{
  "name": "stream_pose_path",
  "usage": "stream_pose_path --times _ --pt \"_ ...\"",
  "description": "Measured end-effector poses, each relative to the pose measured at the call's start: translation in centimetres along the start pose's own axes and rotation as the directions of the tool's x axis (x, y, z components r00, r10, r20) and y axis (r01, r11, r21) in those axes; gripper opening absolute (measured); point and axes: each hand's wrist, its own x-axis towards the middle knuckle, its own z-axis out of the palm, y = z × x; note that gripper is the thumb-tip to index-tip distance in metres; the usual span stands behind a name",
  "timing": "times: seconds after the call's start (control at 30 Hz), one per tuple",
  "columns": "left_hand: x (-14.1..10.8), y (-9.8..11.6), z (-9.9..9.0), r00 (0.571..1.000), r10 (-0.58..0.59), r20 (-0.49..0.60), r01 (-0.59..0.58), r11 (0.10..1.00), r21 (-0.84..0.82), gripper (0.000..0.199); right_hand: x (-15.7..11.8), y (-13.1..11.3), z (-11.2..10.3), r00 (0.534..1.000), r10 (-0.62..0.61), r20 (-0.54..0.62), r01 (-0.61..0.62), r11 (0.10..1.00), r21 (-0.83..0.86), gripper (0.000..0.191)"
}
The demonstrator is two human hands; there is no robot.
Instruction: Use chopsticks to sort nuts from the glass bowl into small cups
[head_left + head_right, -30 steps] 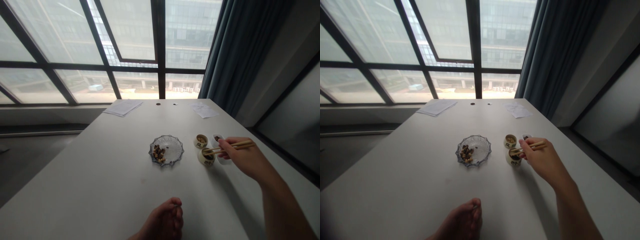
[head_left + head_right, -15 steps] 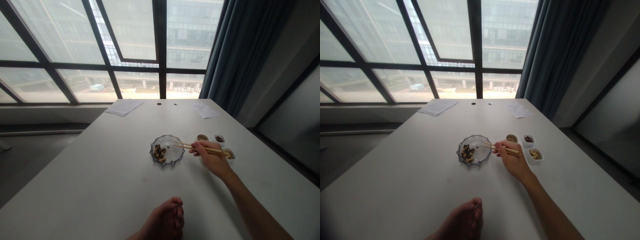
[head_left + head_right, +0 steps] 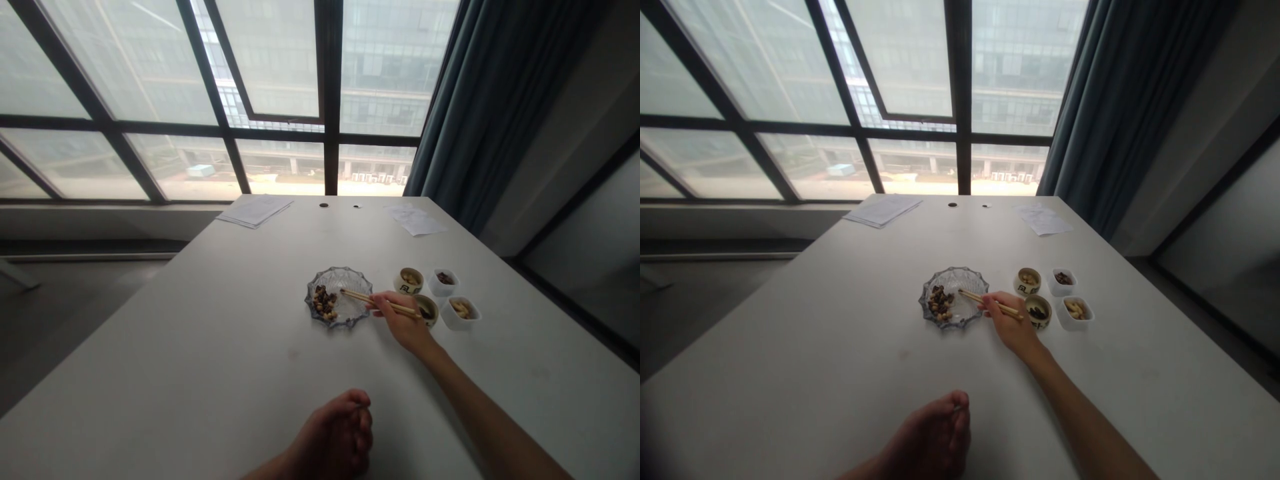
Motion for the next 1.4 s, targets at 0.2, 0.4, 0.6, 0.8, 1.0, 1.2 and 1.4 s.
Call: stream_pose_path --times 0.2,0.4,0.6,0.8,1.0,1.2,1.4 --pt "0.0 -0.1 0.1 1.000 0.001 0.001 -0.001 1.000 -0.002 0.014 0.0 -0.1 0.3 0.987 0.071 -0.143 -0.065 0.997 0.048 0.049" --pt "0.1 0.0 -0.1 1.000 -0.001 0.003 0.001 1.000 -0.001 0.016 0.1 -1.5 -0.1 0.951 0.161 -0.263 -0.112 0.975 0.190 0.048" --pt "0.2 0.0 -0.2 1.000 0.000 0.003 0.000 1.000 -0.003 0.013 0.1 -6.9 -3.5 0.916 0.129 -0.380 -0.068 0.983 0.171 0.047" --pt "0.2 0.2 -0.3 1.000 -0.018 0.010 0.018 1.000 0.000 0.013 -1.9 -11.8 -10.3 0.847 0.104 -0.521 -0.154 0.987 -0.053 0.038" --pt "0.1 0.3 -0.1 1.000 -0.023 0.003 0.023 1.000 -0.010 0.013 -2.7 -12.0 -13.1 0.850 0.187 -0.493 -0.292 0.945 -0.144 0.027" --pt "0.1 0.1 -0.1 1.000 -0.010 -0.006 0.010 1.000 -0.007 0.015 -2.0 -11.5 -12.5 0.847 0.233 -0.478 -0.315 0.944 -0.097 0.029" --pt "0.1 0.1 -0.2 1.000 -0.011 -0.007 0.010 1.000 -0.006 0.015 -2.1 -10.7 -12.8 0.928 0.203 -0.312 -0.269 0.945 -0.185 0.022"
